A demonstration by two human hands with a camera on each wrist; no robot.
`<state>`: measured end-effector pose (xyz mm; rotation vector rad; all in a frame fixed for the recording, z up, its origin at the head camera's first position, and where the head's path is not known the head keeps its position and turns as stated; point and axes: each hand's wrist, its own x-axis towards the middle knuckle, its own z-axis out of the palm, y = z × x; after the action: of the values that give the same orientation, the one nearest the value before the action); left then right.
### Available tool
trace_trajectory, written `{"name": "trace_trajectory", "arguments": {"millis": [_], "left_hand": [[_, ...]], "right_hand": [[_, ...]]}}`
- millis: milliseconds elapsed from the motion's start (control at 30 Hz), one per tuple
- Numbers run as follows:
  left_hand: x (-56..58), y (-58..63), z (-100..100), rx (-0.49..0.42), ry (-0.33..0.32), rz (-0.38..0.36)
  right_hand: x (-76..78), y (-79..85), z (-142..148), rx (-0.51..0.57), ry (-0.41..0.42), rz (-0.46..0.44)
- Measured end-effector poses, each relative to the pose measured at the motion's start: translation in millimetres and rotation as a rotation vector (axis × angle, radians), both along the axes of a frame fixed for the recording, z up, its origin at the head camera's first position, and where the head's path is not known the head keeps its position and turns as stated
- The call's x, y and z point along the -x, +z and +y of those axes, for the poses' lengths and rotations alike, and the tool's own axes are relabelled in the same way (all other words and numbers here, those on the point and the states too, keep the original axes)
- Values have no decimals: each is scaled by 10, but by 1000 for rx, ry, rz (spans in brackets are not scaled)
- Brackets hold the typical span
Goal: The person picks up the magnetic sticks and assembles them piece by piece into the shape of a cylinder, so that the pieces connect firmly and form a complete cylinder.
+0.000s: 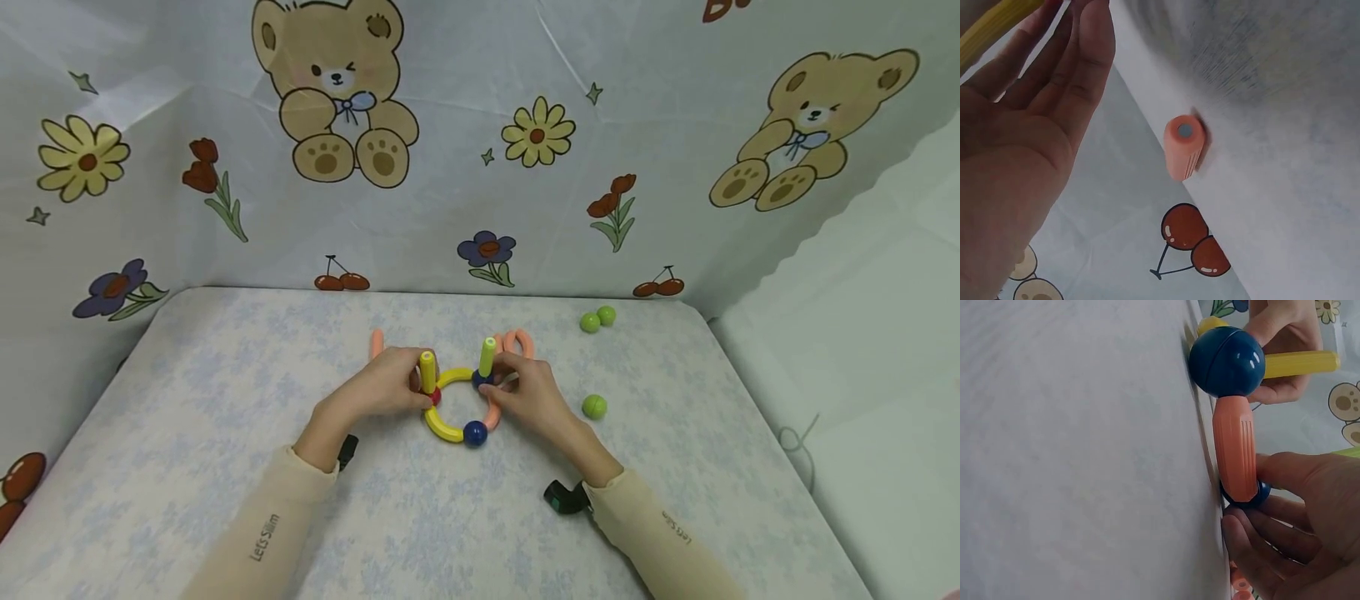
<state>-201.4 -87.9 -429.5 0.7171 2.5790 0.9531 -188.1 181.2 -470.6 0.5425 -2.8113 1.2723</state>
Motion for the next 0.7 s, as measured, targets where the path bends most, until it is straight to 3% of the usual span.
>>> {"name": "trace_trajectory", "arguments": {"millis": [267, 433, 700], "left_hand": [[22, -92, 23, -75, -17, -19], [30, -117, 19, -100, -33, -21], [55, -120, -18, -78, -8, -23]], "right_hand": [[15, 104, 70, -49, 22, -31], [57, 182, 174, -77, 47, 11], [127, 288, 371, -86, -59, 79]]}}
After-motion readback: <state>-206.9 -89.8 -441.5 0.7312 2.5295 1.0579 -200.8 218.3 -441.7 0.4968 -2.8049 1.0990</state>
